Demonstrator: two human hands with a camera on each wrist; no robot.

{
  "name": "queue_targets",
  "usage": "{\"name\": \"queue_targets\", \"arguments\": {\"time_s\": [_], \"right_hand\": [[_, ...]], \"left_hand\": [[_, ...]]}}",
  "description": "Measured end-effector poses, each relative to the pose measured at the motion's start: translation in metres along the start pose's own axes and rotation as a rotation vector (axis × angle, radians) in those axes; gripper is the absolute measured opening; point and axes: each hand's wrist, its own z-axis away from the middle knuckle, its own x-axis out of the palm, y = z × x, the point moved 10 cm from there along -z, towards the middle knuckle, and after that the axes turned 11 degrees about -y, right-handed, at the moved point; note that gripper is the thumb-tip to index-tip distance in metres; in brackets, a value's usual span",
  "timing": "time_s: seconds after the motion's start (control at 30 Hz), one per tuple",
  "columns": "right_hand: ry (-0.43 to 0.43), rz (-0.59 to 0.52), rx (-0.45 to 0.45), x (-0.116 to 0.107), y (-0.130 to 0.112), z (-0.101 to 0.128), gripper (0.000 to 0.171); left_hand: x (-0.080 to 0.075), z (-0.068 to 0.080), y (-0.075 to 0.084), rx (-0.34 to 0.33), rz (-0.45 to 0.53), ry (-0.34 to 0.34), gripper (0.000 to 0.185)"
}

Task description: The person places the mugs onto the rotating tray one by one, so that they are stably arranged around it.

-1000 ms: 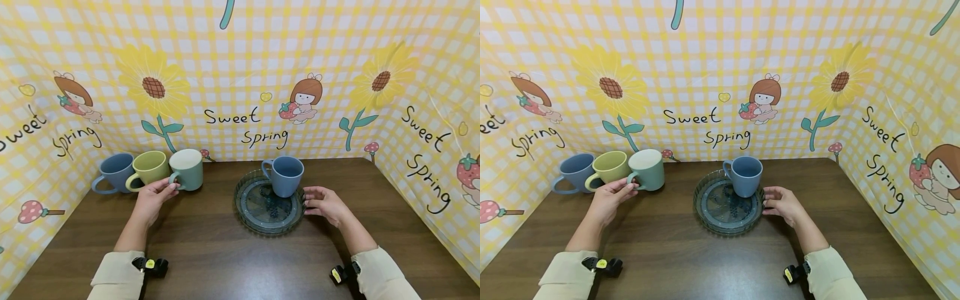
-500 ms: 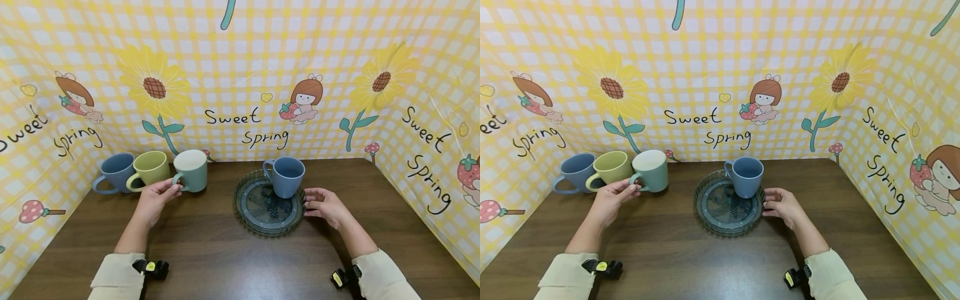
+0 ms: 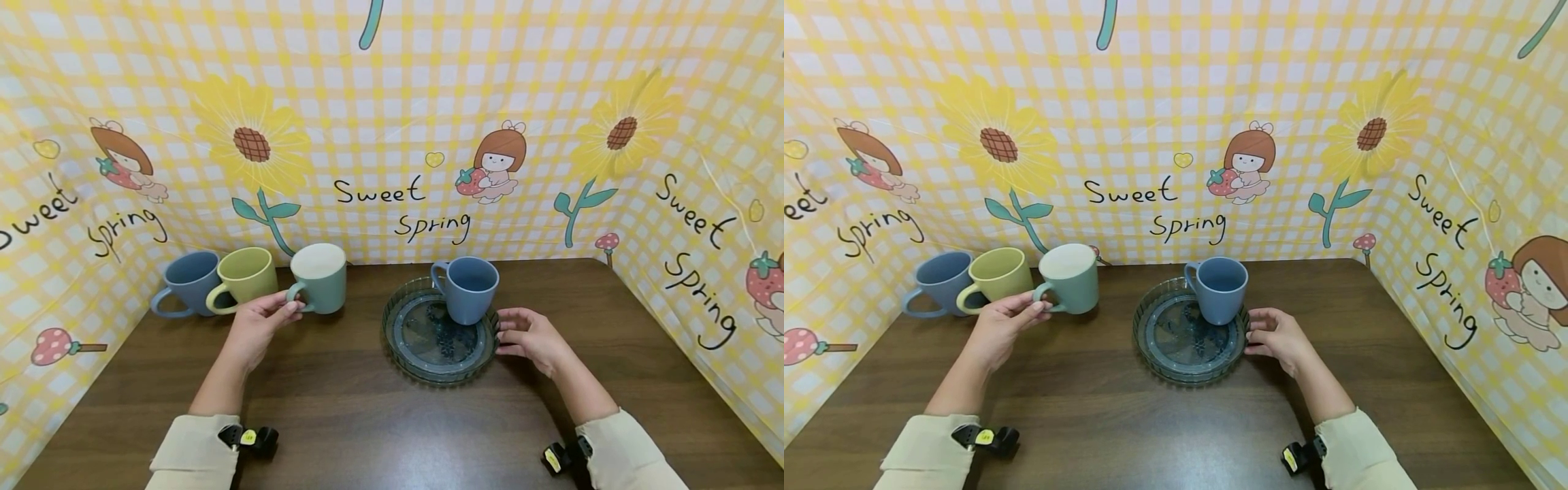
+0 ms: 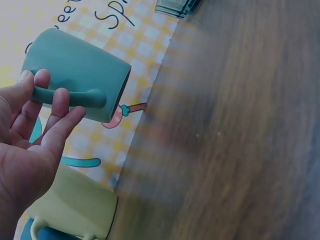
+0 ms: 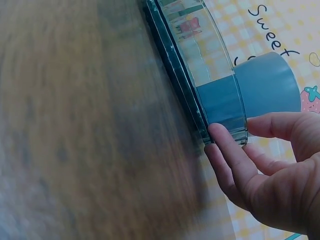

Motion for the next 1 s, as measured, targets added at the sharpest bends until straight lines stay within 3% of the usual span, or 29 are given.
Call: {"name": "queue_targets", "arguments": {"time_s": [0.23, 0.53, 0.77, 1.0], "right_hand": [[0.002, -0.002, 0.000, 0.001, 0.000, 0.001, 0.054], [-0.007, 0.010, 0.017, 0.002, 0.000, 0.001, 0.053], [0.000, 0.021, 0.026, 0.001, -0.004, -0.002, 0.052], [0.010, 0.035, 0.035, 0.000, -0.005, -0.004, 0.054]], "left_hand": [[0.008, -0.001, 0.003, -0.013, -0.016, -0.020, 0.042], [0.015, -0.003, 0.007, 0.019, 0.007, -0.043, 0.023], [0.023, -0.006, 0.009, 0.032, 0.000, -0.062, 0.033], [0.029, -0.009, 0.009, 0.033, 0.009, -0.072, 0.026]]}}
